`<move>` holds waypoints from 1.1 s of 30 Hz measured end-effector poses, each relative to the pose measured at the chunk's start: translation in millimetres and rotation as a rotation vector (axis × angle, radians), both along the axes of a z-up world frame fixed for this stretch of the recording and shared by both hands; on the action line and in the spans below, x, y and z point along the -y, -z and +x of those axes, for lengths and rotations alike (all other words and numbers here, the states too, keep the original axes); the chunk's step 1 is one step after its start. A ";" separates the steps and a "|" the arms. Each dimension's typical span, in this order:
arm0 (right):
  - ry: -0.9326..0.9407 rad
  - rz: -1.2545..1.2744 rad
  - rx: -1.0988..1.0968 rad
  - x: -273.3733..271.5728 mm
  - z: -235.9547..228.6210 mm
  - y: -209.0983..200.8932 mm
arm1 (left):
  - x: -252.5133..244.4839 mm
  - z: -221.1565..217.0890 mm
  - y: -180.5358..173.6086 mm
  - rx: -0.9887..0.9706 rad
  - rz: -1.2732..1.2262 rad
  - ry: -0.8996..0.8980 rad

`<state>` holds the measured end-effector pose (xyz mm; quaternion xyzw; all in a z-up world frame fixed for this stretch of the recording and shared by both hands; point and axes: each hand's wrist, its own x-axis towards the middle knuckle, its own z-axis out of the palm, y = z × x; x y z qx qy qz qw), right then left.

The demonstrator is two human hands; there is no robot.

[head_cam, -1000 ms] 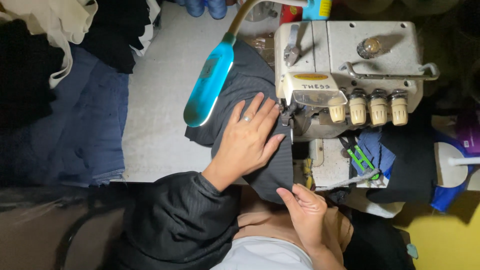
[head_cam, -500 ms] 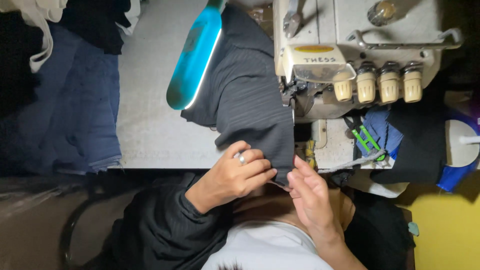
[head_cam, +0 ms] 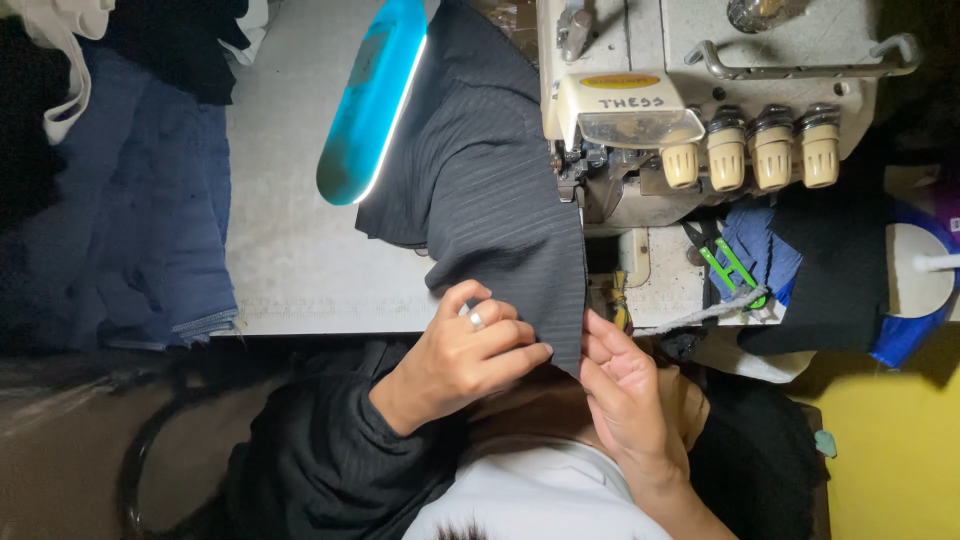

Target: Trimming loose threads from a black garment using snips at a sewing workstation

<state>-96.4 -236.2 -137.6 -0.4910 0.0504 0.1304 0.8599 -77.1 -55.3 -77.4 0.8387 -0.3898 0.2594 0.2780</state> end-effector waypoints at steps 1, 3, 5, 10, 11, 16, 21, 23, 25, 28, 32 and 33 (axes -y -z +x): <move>0.017 -0.038 -0.050 0.9 -0.9 -0.8 | 0.1 -1.6 -0.1 0.014 0.046 -0.021; 0.033 -0.076 -0.099 3.0 -2.3 1.1 | 1.0 -3.5 -0.4 0.029 0.091 -0.043; 0.019 0.007 -0.064 5.7 -2.6 6.3 | 2.7 -3.1 -1.1 0.075 0.096 -0.075; 0.099 -0.157 -0.079 3.0 -2.3 10.9 | 4.2 2.5 -12.7 0.055 0.070 -0.028; 0.132 -0.340 -0.072 1.8 -2.3 13.2 | 5.0 4.6 -16.5 0.022 0.010 0.004; 0.039 -0.714 0.279 -8.1 -4.0 -18.4 | 7.7 21.5 -10.2 -0.114 -0.047 -0.158; 0.123 -0.797 0.318 -19.9 11.0 -19.7 | 0.3 40.3 -9.4 -0.113 -0.063 -0.233; 0.167 -0.666 0.357 -27.4 19.6 -17.1 | -5.7 48.1 -7.9 -0.153 -0.066 -0.189; 0.132 -0.652 0.399 -33.5 28.6 -23.9 | -12.3 57.8 -8.4 -0.170 -0.024 -0.173; 0.109 -0.632 0.431 -39.7 42.0 -27.0 | -20.0 71.7 -8.7 -0.222 0.024 -0.139; 0.158 -0.696 0.624 -41.4 63.4 -22.6 | -25.1 93.1 8.0 -0.225 -0.069 -0.113; 0.153 -0.695 0.623 -42.0 66.6 -22.9 | -27.1 96.6 6.7 -0.227 -0.070 -0.117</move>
